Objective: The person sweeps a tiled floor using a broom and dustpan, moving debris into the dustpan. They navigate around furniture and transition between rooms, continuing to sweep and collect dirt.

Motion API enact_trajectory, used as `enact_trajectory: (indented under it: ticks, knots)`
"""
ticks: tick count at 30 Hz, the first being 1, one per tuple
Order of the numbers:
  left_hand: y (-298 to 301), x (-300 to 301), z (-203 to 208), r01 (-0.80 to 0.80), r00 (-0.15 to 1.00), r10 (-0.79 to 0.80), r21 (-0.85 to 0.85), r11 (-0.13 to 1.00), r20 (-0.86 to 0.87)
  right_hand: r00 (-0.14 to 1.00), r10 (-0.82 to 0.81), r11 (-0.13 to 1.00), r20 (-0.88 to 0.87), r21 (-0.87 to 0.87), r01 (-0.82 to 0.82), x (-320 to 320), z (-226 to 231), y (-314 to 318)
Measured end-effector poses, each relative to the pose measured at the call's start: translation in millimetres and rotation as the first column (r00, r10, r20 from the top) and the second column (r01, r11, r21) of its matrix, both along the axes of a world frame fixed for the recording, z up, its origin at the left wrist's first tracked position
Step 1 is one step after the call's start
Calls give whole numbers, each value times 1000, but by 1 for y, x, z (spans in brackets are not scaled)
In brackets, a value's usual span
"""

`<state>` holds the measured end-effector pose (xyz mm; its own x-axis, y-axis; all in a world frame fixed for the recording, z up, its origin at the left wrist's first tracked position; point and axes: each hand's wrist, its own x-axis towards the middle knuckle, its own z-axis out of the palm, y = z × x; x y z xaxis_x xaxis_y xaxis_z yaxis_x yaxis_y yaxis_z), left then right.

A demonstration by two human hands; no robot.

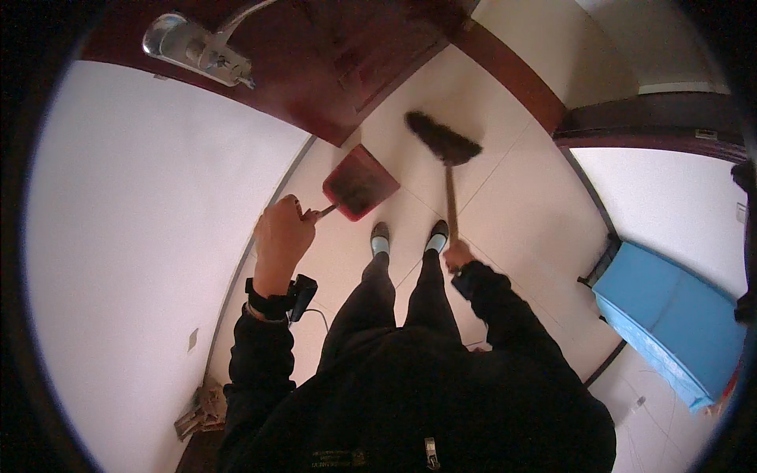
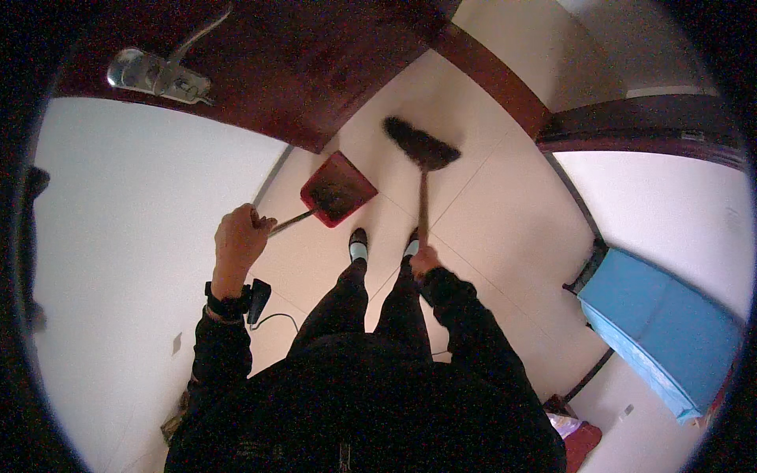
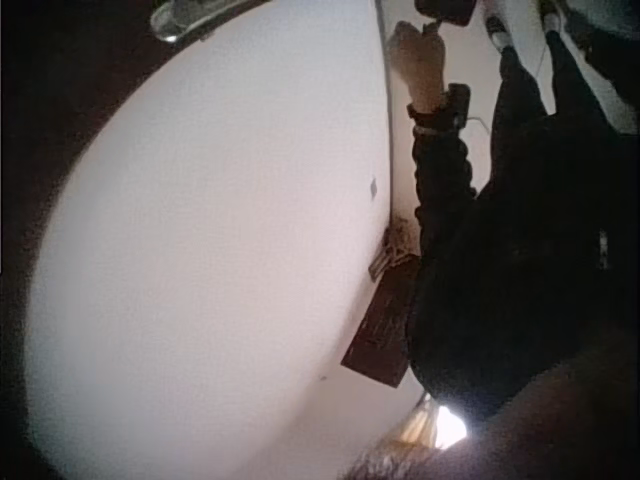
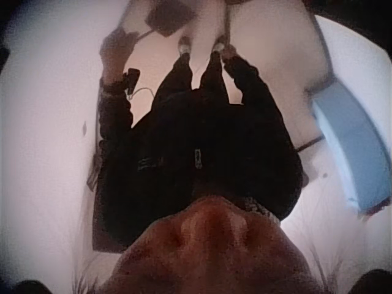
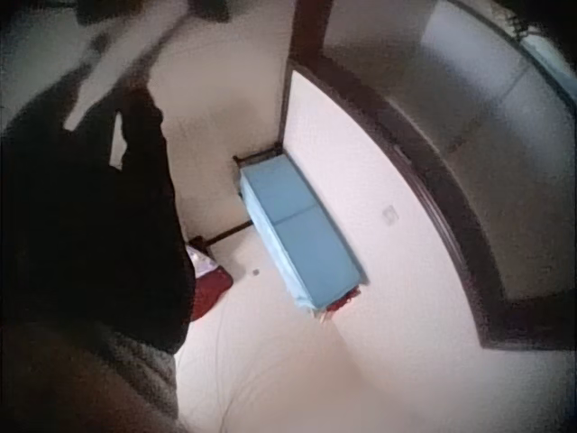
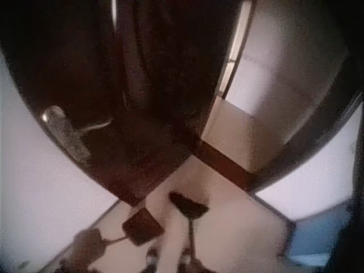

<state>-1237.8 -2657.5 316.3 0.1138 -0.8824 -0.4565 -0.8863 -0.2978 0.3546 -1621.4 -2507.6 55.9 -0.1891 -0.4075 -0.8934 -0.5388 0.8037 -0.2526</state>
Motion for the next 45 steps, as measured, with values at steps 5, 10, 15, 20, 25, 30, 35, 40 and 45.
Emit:
enact_trajectory:
  ticks: [5,10,15,20,25,30,35,40,45]
  knots:
    - [0,-1,2,12,1000,-12,-29,1000,1,985,99,992,141,69,-110,-13,104,34]
    - [-1,-1,0,3,1000,-3,-38,999,11,980,138,948,140,269,-172,-33,196,15]
    - [5,4,-8,12,1000,-12,-18,1000,3,994,-77,984,80,170,62,-35,205,4]
    - [18,18,-5,-31,996,25,78,996,83,959,-147,985,244,-56,165,-39,144,-48]
    - [14,15,0,-114,992,109,78,990,64,977,-130,992,168,21,128,-22,69,-112]
    - [15,16,-3,-74,996,71,58,996,57,975,207,978,84,-23,-206,22,69,-50]
    - [12,21,-9,-14,1000,13,-21,1000,-26,970,118,969,214,188,-160,-5,140,-18]
    - [7,21,-4,-32,997,37,82,996,-61,975,60,968,213,228,-109,-42,219,14]
    - [1,3,12,1,996,5,72,997,-93,974,-13,999,225,-46,24,-60,256,71]
